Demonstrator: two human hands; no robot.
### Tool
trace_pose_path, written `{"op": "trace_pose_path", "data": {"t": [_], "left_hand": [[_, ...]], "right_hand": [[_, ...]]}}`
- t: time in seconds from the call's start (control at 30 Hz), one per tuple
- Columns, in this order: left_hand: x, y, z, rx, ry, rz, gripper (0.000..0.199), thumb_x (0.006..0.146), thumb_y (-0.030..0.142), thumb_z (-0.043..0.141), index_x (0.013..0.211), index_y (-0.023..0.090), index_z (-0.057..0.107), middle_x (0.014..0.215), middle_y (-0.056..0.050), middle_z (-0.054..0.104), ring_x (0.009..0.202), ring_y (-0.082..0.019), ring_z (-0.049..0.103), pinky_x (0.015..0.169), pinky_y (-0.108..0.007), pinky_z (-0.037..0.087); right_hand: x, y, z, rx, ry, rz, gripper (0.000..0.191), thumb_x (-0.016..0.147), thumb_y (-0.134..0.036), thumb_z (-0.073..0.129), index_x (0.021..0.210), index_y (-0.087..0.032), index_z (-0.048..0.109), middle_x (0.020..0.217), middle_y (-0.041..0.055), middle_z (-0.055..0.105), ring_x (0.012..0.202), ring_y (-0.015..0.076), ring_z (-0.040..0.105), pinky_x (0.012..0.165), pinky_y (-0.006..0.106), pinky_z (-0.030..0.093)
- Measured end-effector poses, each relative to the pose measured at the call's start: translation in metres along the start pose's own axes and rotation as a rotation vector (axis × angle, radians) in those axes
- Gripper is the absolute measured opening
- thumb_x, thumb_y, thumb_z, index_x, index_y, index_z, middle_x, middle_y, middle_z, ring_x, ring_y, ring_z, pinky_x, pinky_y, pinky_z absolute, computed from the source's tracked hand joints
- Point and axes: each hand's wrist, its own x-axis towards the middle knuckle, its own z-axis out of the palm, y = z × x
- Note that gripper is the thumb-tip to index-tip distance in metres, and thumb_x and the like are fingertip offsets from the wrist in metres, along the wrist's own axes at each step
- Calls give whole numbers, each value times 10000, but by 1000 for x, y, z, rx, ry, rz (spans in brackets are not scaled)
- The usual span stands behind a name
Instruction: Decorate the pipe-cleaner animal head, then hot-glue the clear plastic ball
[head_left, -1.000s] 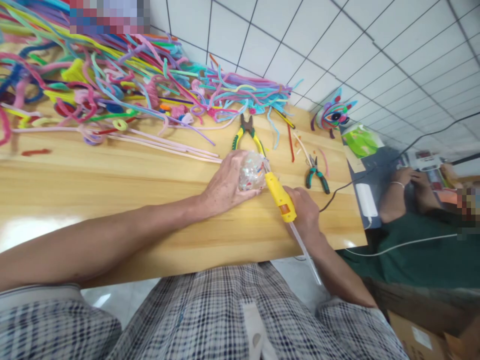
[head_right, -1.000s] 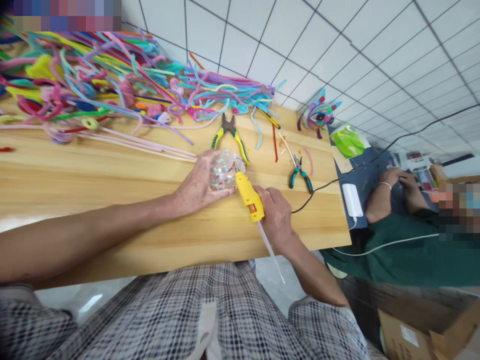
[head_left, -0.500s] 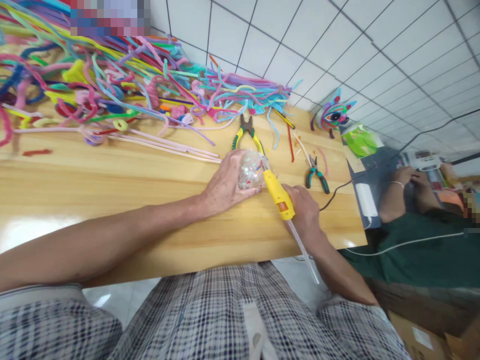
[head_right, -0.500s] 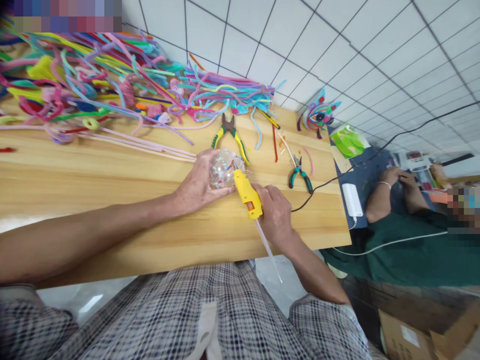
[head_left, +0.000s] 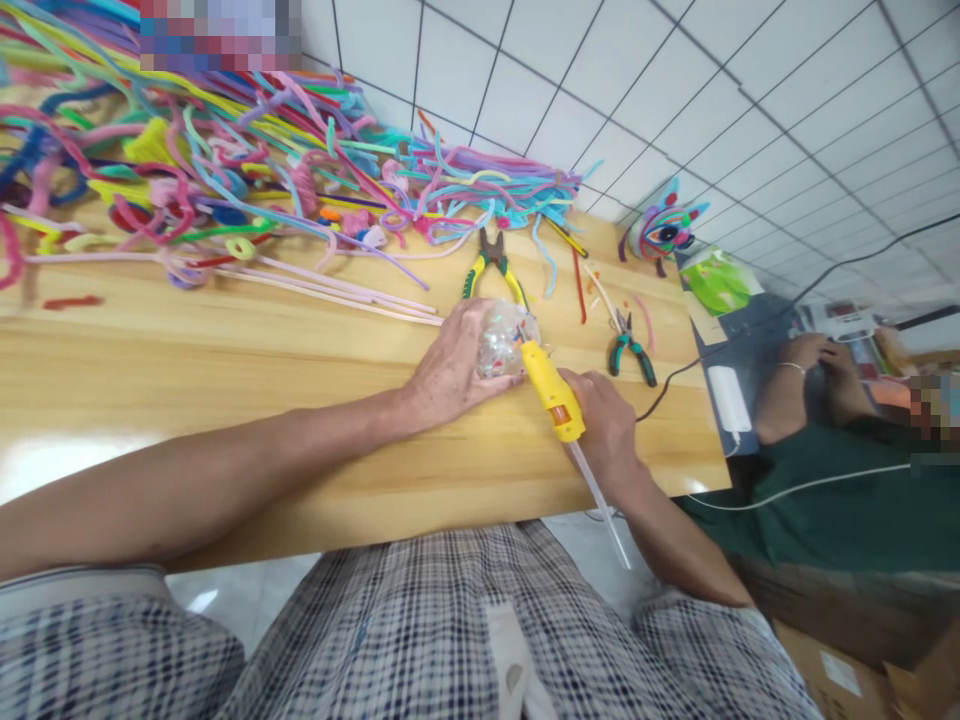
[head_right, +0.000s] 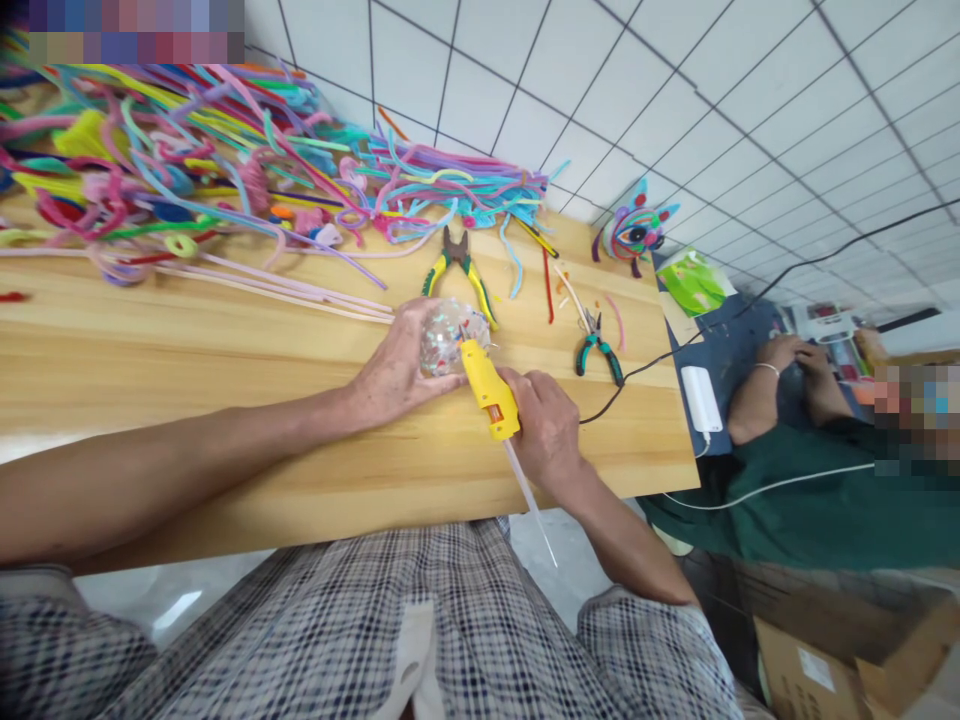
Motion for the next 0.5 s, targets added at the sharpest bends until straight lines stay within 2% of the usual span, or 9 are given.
{"op": "trace_pose_path", "data": {"t": [0.13, 0.23, 0.5], "left_hand": [[1, 1, -1, -30, 13, 14, 889, 896, 454, 888, 1559, 248, 333, 1475, -181, 561, 1432, -364, 580, 1199, -571, 541], [1, 1, -1, -24, 18, 32, 901, 884, 421, 902, 1559, 228, 337, 1487, -189, 556, 1434, -368, 574, 1199, -564, 537], [0, -1, 0, -36, 7, 24, 884, 902, 500, 881, 1557, 247, 344, 1498, -191, 568, 1449, -379, 568, 1206, -596, 515]], "right_hand": [[-3, 5, 0, 16, 47, 38, 271, 1080, -223, 533, 1318, -203, 660, 949, 66, 748, 845, 220, 706, 751, 335, 573], [-7, 8, 2, 2, 15, 65, 275, 1092, -253, 511, 1313, -209, 669, 942, 63, 746, 851, 224, 711, 755, 339, 574], [-9, 7, 6, -4, -23, 69, 290, 1091, -236, 496, 1321, -216, 671, 928, 64, 733, 848, 221, 701, 768, 339, 552]]}}
